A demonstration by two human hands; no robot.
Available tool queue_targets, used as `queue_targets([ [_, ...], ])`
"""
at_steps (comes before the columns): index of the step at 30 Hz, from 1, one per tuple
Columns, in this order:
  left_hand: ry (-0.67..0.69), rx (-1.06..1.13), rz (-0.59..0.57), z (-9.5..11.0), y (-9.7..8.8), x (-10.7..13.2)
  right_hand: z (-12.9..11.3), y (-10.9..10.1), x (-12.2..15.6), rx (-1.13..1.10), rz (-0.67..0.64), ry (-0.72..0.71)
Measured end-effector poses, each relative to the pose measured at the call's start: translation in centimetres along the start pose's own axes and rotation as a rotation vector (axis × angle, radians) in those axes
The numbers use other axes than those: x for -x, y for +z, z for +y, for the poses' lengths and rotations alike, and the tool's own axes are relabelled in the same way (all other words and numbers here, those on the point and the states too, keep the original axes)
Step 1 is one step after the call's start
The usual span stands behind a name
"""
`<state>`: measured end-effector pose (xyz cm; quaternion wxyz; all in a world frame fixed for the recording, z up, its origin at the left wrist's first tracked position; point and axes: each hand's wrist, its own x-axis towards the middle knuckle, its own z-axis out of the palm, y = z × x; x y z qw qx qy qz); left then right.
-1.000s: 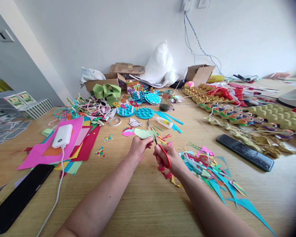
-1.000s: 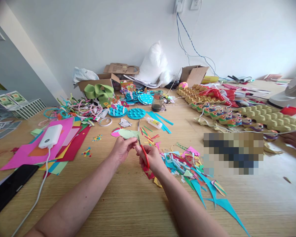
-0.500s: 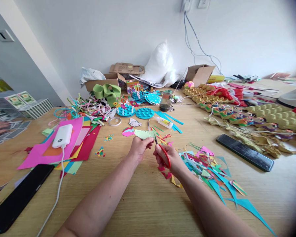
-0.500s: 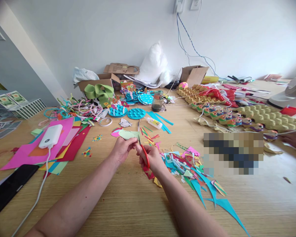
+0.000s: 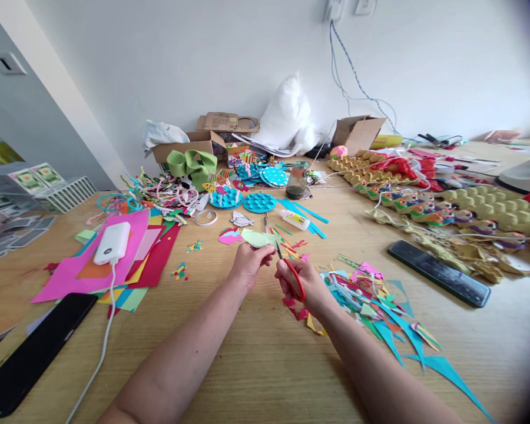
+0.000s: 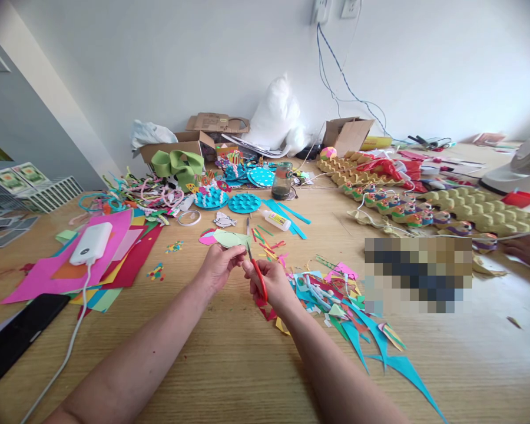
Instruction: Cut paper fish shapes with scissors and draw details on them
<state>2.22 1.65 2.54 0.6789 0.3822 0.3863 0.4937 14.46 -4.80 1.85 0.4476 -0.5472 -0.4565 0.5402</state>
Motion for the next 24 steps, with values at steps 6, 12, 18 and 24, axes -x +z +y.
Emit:
queue_targets([
  [6,0.002,-0.042,-0.008,-0.03,-0.02,-0.05,-0.07,-0.02,0.02,0.005,-0.004,-0.004],
  [12,0.023,-0.07,-0.024,-0.21,-0.17,-0.25,-0.19,-0.01,0.06,0.008,-0.002,0.002],
  [18,0.019,-0.069,-0.021,-0.19,-0.16,-0.22,-0.2,0.05,0.1,0.009,0.0,0.003],
  [24,0.009,-0.064,-0.02,-0.07,-0.18,-0.27,-0.02,0.03,-0.11,0.005,-0.01,-0.001],
])
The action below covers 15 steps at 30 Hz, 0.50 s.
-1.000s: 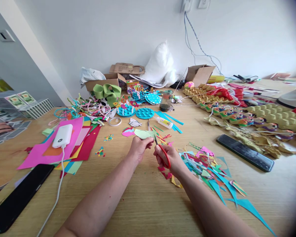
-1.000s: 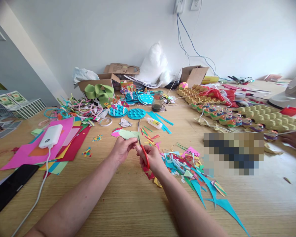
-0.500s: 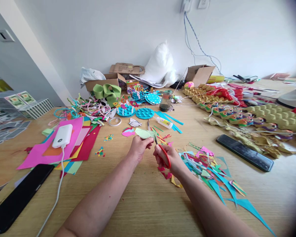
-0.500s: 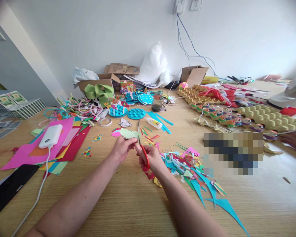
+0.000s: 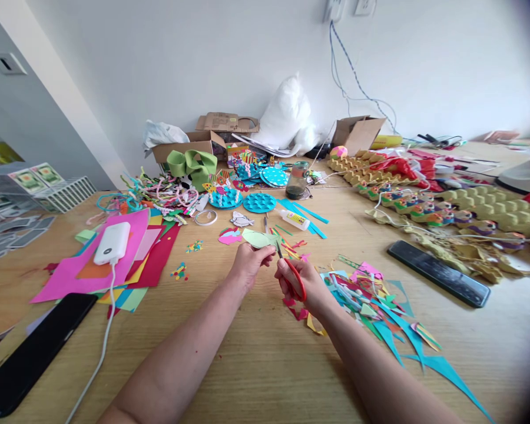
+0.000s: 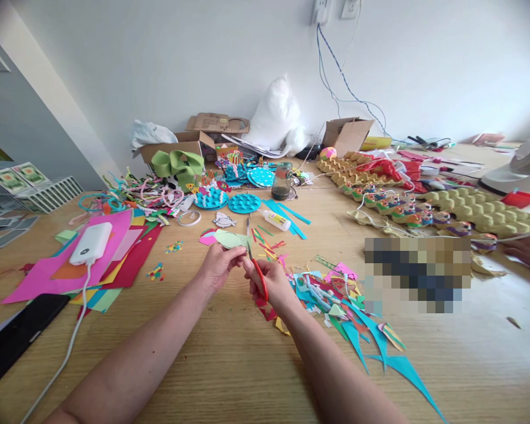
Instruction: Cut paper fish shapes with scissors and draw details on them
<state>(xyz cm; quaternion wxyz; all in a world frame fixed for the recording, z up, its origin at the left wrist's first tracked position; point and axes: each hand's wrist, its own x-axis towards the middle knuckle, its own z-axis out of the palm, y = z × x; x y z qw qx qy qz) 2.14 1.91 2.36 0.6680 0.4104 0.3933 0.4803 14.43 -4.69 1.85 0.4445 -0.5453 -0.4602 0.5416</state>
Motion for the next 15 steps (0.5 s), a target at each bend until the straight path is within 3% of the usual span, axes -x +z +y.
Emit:
queue_targets([
  [15,-0.015,0.015,-0.009,0.21,-0.07,0.0,0.19,-0.13,0.01,-0.002,0.002,-0.007],
])
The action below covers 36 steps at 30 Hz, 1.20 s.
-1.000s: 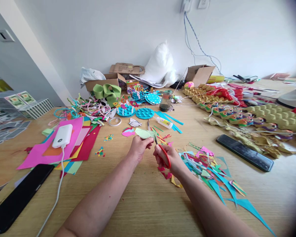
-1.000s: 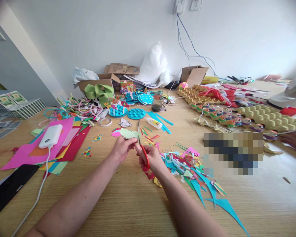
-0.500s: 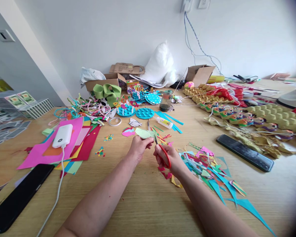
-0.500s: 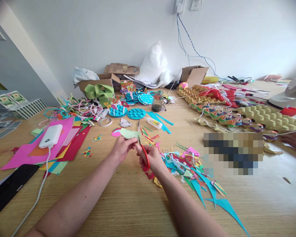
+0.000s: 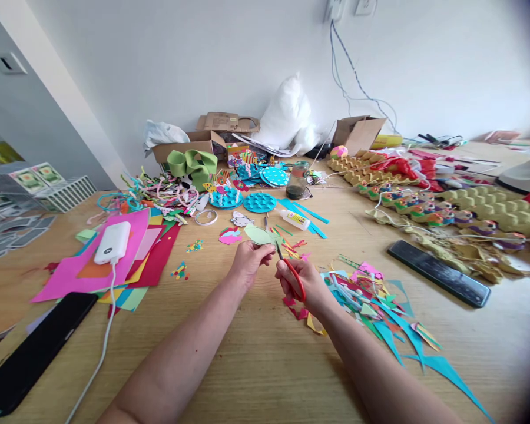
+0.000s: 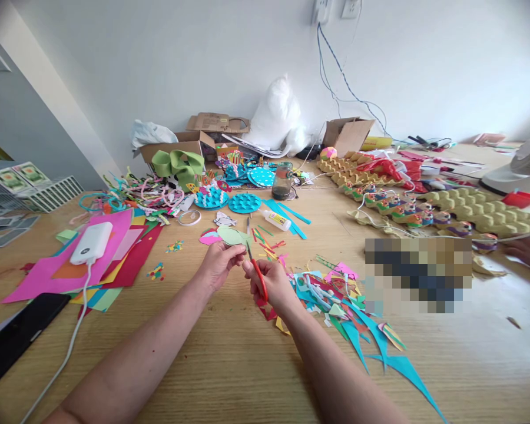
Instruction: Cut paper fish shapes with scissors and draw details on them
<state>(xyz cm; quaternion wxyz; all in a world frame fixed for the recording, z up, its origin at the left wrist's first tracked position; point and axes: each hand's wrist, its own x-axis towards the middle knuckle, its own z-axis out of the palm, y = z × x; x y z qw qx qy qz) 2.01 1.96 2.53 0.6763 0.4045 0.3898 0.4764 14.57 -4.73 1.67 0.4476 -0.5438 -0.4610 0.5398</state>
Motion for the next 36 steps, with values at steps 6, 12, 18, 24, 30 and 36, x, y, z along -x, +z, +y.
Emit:
queue_targets([
  [6,0.007,-0.033,-0.02,-0.14,-0.08,0.0,0.14,-0.01,0.02,0.0,0.005,0.006],
  [12,0.01,-0.028,-0.018,-0.23,-0.11,0.0,0.05,0.01,-0.02,0.002,0.006,0.007],
  [18,0.003,-0.009,-0.018,-0.22,-0.14,-0.03,-0.02,0.05,0.0,0.03,0.007,-0.005],
  [24,-0.01,-0.017,-0.003,-0.06,-0.13,-0.04,-0.31,0.07,0.09,0.022,0.01,-0.001],
  [30,-0.008,-0.03,-0.005,-0.1,-0.11,-0.08,-0.37,0.2,0.21,0.028,0.013,0.004],
  [36,0.007,-0.066,-0.022,-0.45,-0.24,-0.16,-0.06,0.14,0.06,0.007,0.021,0.021],
])
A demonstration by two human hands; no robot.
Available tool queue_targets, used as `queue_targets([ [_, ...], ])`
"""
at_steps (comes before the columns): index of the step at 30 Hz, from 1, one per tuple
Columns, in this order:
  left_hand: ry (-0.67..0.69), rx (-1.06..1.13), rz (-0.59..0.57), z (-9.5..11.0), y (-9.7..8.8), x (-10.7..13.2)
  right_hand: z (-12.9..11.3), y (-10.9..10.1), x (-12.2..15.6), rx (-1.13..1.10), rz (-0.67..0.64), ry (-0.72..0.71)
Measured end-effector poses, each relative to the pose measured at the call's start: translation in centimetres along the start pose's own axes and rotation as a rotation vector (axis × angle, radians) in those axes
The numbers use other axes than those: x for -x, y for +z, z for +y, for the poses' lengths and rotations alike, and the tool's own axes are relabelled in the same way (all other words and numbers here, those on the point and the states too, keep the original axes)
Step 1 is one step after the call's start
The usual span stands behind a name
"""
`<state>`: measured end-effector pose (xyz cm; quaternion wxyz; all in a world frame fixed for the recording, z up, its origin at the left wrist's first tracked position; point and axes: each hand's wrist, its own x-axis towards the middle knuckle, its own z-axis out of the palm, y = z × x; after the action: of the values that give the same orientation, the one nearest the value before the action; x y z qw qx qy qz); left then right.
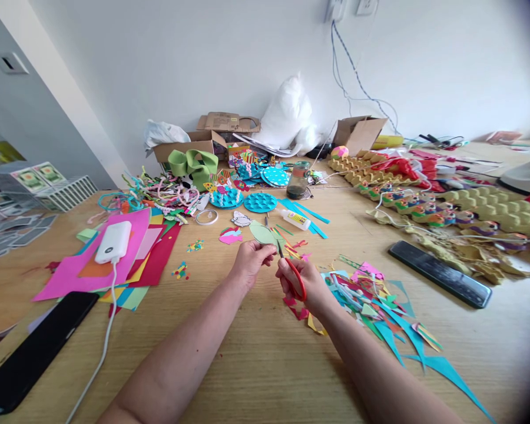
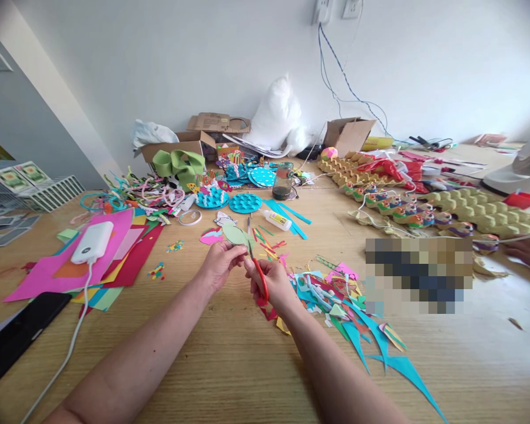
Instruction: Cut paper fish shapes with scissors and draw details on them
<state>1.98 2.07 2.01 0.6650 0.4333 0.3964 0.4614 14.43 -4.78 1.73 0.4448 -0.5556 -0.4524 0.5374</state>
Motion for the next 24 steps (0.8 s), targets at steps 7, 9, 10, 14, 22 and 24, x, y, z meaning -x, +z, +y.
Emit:
queue_targets([
  [7,-0.009,-0.002,0.004,-0.01,-0.02,-0.05,0.0,-0.02,0.02,0.019,0.005,-0.009],
  [9,-0.014,0.006,0.009,0.05,0.03,-0.04,-0.04,-0.03,0.05,0.027,0.004,-0.014],
  [10,-0.016,0.011,0.009,0.1,0.05,-0.02,-0.08,-0.03,0.06,0.029,0.002,-0.017],
  [14,-0.018,0.042,0.011,0.33,0.1,0.09,-0.3,0.01,0.15,0.027,-0.005,-0.022],
  [22,-0.003,0.071,0.028,0.54,0.13,0.18,-0.2,0.03,0.2,0.015,-0.024,-0.001],
  [24,-0.002,0.062,0.028,0.56,0.19,0.24,-0.04,0.03,0.13,0.008,-0.026,0.0],
])
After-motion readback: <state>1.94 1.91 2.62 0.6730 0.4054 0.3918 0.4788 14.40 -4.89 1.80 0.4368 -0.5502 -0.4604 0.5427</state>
